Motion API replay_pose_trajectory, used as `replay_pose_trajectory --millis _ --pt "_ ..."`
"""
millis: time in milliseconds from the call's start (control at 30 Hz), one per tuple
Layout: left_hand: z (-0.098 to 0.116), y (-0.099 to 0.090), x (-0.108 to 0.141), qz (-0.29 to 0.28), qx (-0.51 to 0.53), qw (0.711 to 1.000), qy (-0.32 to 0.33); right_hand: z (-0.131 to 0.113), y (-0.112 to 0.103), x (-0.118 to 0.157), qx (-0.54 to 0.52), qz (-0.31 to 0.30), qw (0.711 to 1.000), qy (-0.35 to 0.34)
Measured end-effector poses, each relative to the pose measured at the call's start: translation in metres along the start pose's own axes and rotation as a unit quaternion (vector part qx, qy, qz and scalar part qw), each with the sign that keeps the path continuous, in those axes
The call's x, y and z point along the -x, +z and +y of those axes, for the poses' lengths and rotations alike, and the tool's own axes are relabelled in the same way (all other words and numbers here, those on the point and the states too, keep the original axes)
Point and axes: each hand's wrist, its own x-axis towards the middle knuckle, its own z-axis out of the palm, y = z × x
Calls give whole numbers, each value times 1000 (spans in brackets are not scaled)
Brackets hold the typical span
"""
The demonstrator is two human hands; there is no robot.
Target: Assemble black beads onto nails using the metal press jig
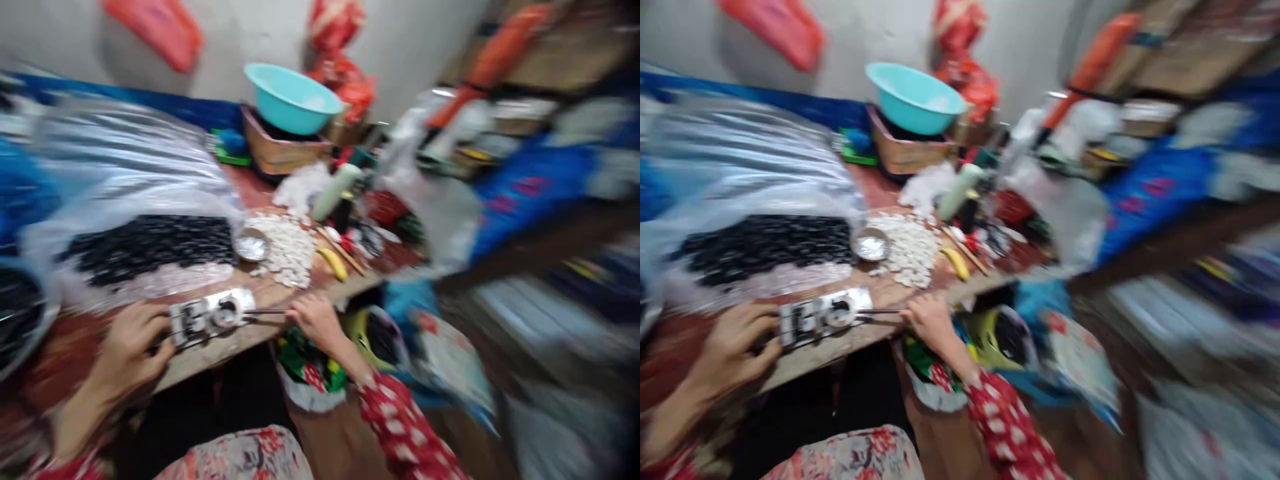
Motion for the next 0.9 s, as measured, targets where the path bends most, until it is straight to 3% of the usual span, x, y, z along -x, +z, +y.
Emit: replay_pose_trajectory --millis 100,200,367,500,600,667,733,833,900 --pt "18 -11 5 -72 -65 995 -6 20 20 -28 -35 75 994 -71" --pt "16 -13 -2 -99 -61 992 -43 31 49 -56 -21 183 977 -105" --pt "21 -11 5 -88 -57 992 -66 20 74 -72 -27 214 965 -149" --pt "25 -14 7 -31 -50 998 -28 5 73 -74 -84 244 950 -177" --pt "23 -34 4 54 -81 995 -34 -3 67 -69 -131 246 942 -187" --pt "17 -57 1 113 -154 978 -81 -10 61 -65 -159 242 939 -185" --pt "6 -82 -1 151 -251 942 -162 -19 54 -61 -181 245 934 -184" --pt "-19 -110 -6 97 -371 884 -268 -36 45 -59 -198 258 928 -183" --pt "-34 -118 -10 58 -418 853 -307 -48 40 -60 -210 256 926 -180"
